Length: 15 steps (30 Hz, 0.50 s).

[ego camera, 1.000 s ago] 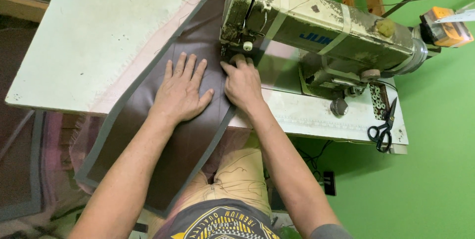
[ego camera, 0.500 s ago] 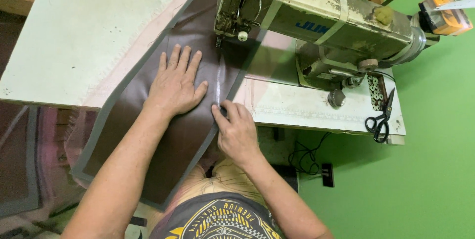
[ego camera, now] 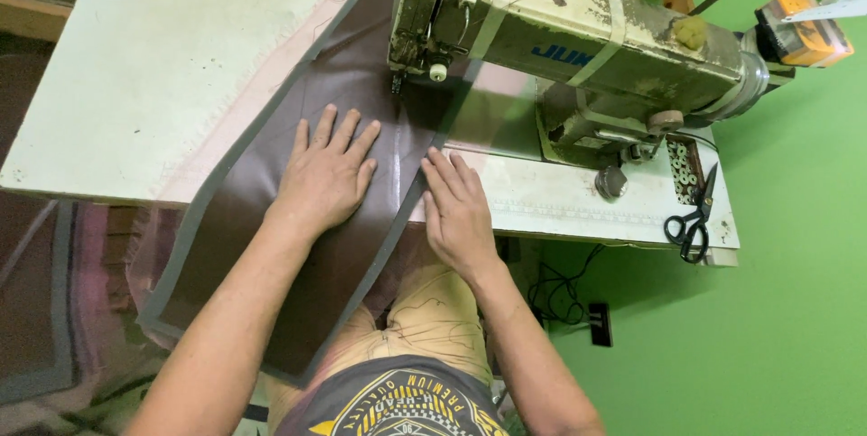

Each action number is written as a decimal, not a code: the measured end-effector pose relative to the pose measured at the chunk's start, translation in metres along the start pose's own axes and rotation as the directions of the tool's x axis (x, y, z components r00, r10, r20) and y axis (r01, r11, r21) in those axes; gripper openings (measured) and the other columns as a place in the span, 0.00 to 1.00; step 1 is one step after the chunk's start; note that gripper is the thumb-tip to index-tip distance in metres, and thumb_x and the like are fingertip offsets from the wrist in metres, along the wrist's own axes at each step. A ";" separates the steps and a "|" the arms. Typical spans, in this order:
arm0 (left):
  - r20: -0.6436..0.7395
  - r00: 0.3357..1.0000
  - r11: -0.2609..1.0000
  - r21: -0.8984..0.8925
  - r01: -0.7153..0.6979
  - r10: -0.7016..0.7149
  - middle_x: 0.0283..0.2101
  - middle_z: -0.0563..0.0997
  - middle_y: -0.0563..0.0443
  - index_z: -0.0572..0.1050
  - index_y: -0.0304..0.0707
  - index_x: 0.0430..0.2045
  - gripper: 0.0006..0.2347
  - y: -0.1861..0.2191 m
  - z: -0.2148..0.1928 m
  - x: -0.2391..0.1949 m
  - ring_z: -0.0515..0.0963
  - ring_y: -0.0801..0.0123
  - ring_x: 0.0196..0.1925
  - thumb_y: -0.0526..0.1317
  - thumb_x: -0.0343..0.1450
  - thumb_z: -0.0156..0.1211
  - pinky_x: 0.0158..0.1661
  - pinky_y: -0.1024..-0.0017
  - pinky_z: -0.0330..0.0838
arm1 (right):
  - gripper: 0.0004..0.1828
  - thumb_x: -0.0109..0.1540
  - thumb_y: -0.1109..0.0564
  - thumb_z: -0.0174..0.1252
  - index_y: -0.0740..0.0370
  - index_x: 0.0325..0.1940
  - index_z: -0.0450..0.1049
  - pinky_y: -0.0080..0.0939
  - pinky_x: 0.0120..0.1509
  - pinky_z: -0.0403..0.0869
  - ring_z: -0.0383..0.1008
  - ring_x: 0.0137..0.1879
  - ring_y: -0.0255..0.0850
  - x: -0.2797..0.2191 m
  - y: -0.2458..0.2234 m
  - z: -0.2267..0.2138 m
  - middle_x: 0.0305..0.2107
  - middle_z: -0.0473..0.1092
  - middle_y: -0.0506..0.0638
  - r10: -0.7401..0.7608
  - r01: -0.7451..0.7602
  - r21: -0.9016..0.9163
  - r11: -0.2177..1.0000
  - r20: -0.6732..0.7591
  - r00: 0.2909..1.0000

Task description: The person is preparing a large piece of brown synthetic material on a sewing machine table, aligning it and using scissors to trim edges.

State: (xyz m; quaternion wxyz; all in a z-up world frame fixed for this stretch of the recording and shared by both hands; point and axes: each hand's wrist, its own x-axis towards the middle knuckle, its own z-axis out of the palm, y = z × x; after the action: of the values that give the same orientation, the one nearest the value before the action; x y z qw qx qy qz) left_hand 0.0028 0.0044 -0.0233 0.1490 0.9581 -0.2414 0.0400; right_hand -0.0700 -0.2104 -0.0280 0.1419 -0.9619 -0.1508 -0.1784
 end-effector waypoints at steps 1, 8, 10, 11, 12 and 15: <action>-0.003 1.000 1.000 0.000 -0.002 0.002 0.72 0.63 0.37 0.63 0.46 0.71 0.25 0.001 -0.001 0.000 0.54 0.40 0.77 0.50 0.77 0.39 0.68 0.36 0.46 | 0.24 0.70 0.55 0.42 0.60 0.70 0.67 0.64 0.74 0.59 0.59 0.74 0.58 0.004 0.003 0.003 0.69 0.62 0.56 -0.001 0.001 -0.002 1.000 -0.002 1.000; 0.024 1.000 1.000 0.008 0.008 -0.008 0.74 0.61 0.41 0.61 0.50 0.72 0.28 -0.003 -0.001 0.000 0.52 0.42 0.77 0.54 0.75 0.39 0.69 0.36 0.44 | 0.25 0.70 0.52 0.42 0.57 0.70 0.68 0.66 0.73 0.60 0.60 0.73 0.59 0.008 0.009 0.014 0.68 0.63 0.53 -0.002 0.005 -0.034 0.999 0.079 0.997; 0.021 1.000 1.000 0.010 -0.008 0.007 0.74 0.61 0.41 0.61 0.50 0.72 0.28 -0.006 0.001 0.003 0.52 0.42 0.77 0.54 0.74 0.39 0.69 0.36 0.44 | 0.25 0.71 0.52 0.42 0.58 0.70 0.69 0.66 0.73 0.60 0.60 0.72 0.59 0.009 0.011 0.014 0.68 0.64 0.53 -0.006 0.009 -0.041 0.999 0.060 0.998; 0.021 1.000 1.000 0.018 -0.010 0.010 0.74 0.61 0.41 0.61 0.51 0.72 0.28 -0.007 0.001 0.005 0.53 0.42 0.77 0.55 0.74 0.39 0.69 0.36 0.44 | 0.25 0.71 0.51 0.40 0.56 0.71 0.68 0.65 0.74 0.59 0.59 0.73 0.59 0.011 0.012 0.015 0.69 0.63 0.51 0.001 0.003 -0.044 0.999 0.085 0.996; 0.020 1.000 1.000 0.026 -0.013 0.012 0.74 0.61 0.41 0.61 0.51 0.72 0.28 -0.009 0.002 0.006 0.53 0.42 0.77 0.55 0.74 0.39 0.69 0.36 0.44 | 0.26 0.71 0.49 0.39 0.55 0.71 0.67 0.64 0.74 0.58 0.57 0.74 0.58 0.012 0.014 0.016 0.69 0.62 0.50 0.009 -0.004 -0.048 0.999 0.110 0.994; 0.016 1.000 1.000 0.011 -0.014 0.014 0.74 0.61 0.41 0.61 0.51 0.72 0.28 -0.012 -0.001 0.009 0.53 0.42 0.77 0.54 0.74 0.40 0.69 0.35 0.44 | 0.27 0.71 0.48 0.37 0.55 0.72 0.66 0.65 0.75 0.57 0.56 0.75 0.58 0.017 0.013 0.014 0.70 0.62 0.50 0.031 -0.027 -0.026 0.999 0.133 0.991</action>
State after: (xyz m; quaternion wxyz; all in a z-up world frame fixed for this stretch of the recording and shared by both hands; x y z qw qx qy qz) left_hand 0.0164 0.0105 -0.0241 0.1416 0.9574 -0.2492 0.0345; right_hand -0.0463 -0.2134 -0.0365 0.1226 -0.9754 -0.1439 -0.1131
